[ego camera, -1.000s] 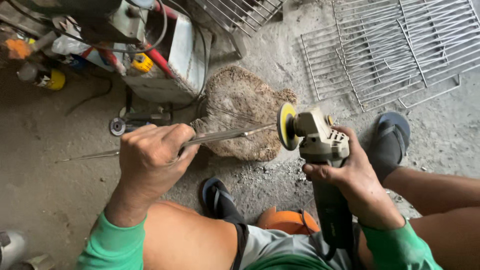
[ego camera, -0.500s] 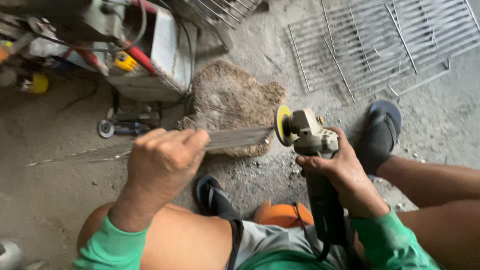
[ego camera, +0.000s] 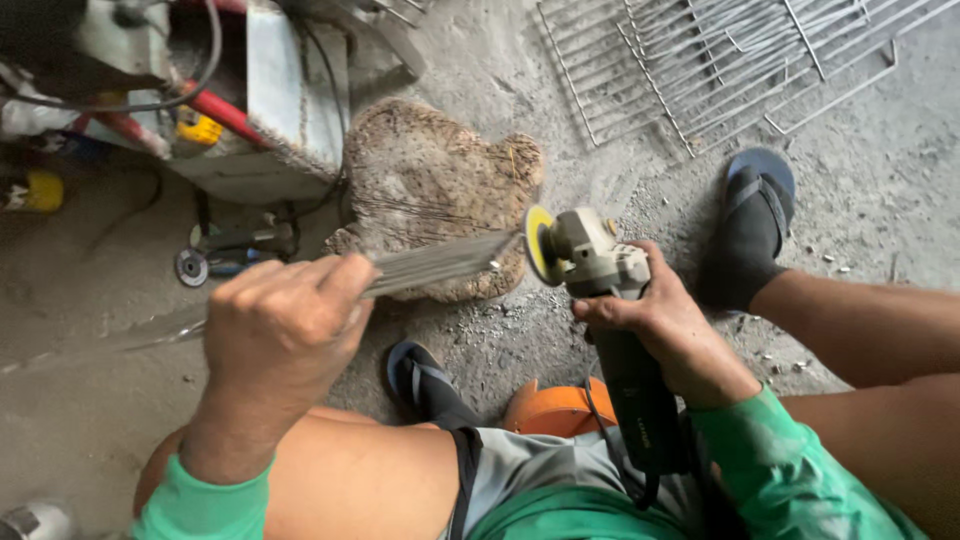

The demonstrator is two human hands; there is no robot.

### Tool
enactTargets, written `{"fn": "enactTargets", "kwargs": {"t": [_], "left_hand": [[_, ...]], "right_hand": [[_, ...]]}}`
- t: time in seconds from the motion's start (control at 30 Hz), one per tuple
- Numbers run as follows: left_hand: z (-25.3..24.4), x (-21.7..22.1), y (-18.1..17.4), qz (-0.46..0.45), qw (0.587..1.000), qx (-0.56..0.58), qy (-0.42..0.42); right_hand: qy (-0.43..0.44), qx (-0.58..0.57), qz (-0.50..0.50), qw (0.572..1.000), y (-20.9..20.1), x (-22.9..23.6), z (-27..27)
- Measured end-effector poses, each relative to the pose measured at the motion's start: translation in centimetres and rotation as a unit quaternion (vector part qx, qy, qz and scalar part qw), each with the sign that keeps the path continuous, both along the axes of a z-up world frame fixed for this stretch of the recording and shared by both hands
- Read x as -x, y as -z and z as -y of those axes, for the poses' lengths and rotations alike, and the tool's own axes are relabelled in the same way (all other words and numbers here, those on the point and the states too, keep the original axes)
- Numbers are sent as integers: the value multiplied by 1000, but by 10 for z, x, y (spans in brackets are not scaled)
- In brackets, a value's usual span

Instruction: The person uses an angle grinder to smooth the surface of a metal grate. They hold the grate with one hand and move the grinder along the bars, generating sparks. The person repositions the grate several times to access different sections.

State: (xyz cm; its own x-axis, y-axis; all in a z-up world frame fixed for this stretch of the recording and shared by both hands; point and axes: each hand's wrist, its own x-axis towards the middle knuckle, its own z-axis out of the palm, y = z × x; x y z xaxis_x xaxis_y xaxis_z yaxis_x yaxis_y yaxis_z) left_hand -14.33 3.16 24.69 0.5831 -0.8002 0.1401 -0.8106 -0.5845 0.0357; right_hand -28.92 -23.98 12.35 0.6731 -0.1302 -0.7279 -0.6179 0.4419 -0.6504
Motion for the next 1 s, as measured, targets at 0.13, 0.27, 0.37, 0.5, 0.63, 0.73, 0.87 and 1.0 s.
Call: {"fn": "enactTargets", "kwargs": {"t": [0.13,0.27,0.37,0.5,0.63,0.73,0.87,1.0], "left_hand": [[0,1,0,-2,999,-28,-15],[6,-2,2,1,999,-39,-13],[5,-1,2,-2,999,-39,-8],[9,-3,2,-7,998,-56,-16],[11,-4,0,-4,999,-43,4],[11,-4,-1,0,999,-41,8],[12,-5,-1,-2,999,-43,10],[12,-5,1,1,999,-42,12]], "right_hand": [[-3,-30,13,999,2,7,0],[-4,-45,-7,999,2,8,1],[-8,-63,6,998,3,9,1],[-3,-90,2,996,5,9,2],[13,-102,7,995,8,6,1],[9,-107,9,994,10,5,1],[7,-103,5,995,11,5,1],[9,-101,-11,995,9,3,1]]}}
